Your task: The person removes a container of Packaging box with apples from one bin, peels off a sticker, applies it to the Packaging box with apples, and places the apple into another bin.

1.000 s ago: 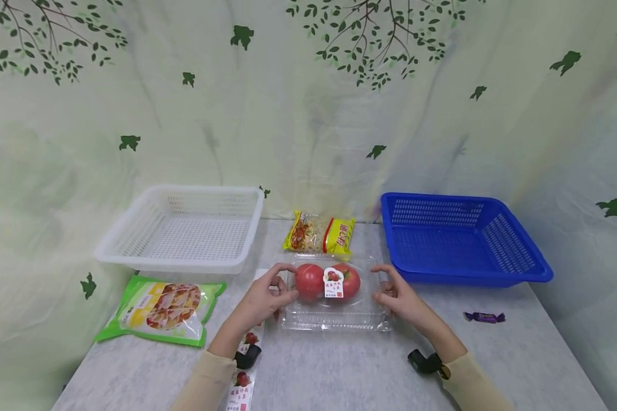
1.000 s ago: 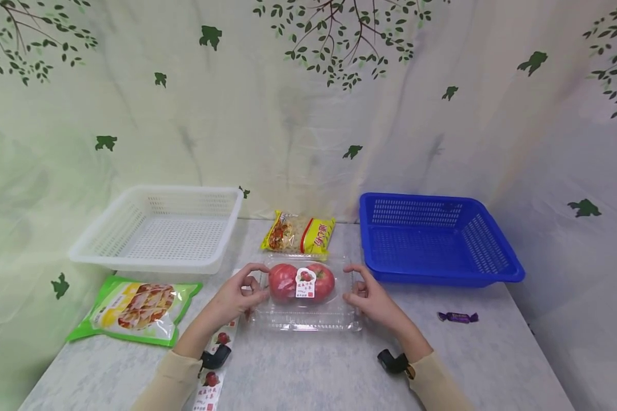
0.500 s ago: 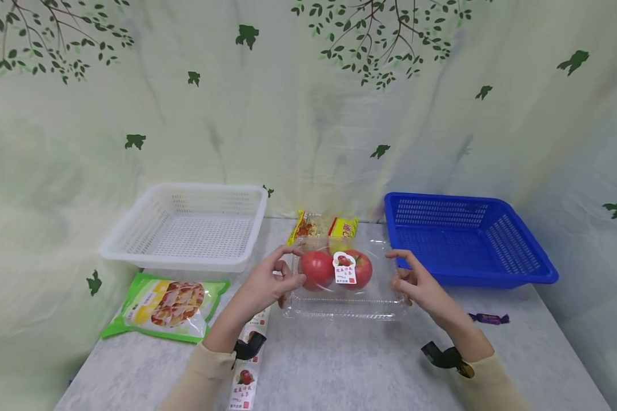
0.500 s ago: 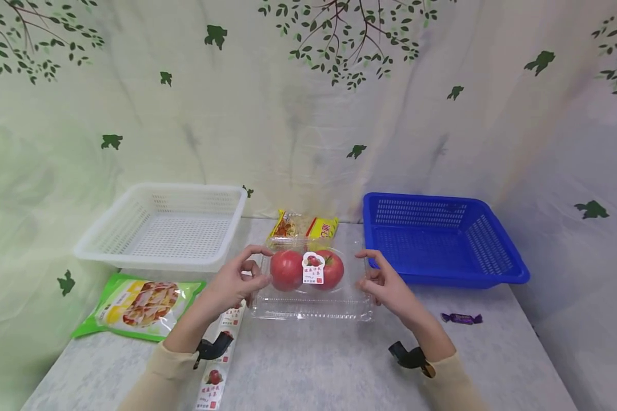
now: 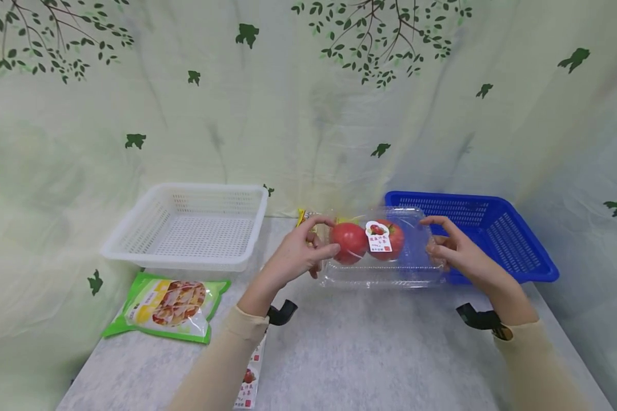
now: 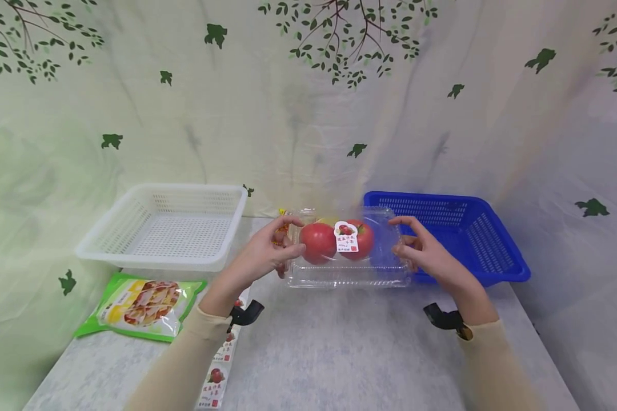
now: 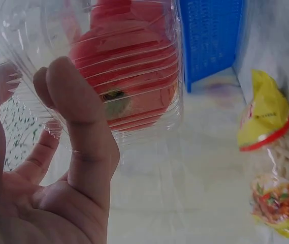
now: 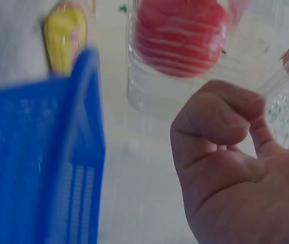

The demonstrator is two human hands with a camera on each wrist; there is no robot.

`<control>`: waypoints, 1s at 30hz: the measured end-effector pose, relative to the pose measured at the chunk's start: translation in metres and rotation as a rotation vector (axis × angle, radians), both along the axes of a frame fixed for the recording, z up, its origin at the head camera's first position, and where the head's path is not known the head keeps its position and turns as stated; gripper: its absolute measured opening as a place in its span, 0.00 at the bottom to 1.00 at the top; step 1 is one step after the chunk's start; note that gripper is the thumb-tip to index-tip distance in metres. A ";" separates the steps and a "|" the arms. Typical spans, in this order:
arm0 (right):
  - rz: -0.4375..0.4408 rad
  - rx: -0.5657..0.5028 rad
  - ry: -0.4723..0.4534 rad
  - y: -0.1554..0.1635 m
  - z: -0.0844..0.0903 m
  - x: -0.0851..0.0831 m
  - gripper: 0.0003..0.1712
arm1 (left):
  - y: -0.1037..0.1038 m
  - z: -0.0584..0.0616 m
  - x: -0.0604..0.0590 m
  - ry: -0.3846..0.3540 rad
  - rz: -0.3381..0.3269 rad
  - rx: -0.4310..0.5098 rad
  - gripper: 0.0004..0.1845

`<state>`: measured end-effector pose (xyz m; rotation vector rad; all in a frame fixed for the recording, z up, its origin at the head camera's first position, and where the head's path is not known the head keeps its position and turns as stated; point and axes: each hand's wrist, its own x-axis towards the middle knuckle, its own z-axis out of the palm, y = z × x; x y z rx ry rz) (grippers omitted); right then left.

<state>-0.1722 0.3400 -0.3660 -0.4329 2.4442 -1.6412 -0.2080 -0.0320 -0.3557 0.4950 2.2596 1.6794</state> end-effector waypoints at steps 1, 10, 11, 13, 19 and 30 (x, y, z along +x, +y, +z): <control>0.005 0.002 0.000 0.006 0.003 -0.003 0.25 | 0.005 0.002 -0.004 -0.002 -0.012 0.000 0.26; -0.004 0.027 -0.058 0.065 0.016 -0.035 0.26 | 0.058 0.017 -0.045 -0.043 -0.123 -0.059 0.28; -0.010 0.032 -0.062 0.072 0.016 -0.038 0.26 | 0.065 0.017 -0.049 -0.038 -0.132 -0.065 0.29; -0.030 0.048 -0.072 0.085 0.016 -0.043 0.27 | 0.078 0.018 -0.056 -0.032 -0.150 -0.064 0.29; -0.067 0.107 -0.088 0.115 0.015 -0.061 0.29 | 0.111 0.012 -0.075 -0.044 -0.171 -0.025 0.30; -0.137 0.215 -0.187 0.162 0.011 -0.081 0.30 | 0.166 0.007 -0.093 -0.045 -0.141 -0.098 0.30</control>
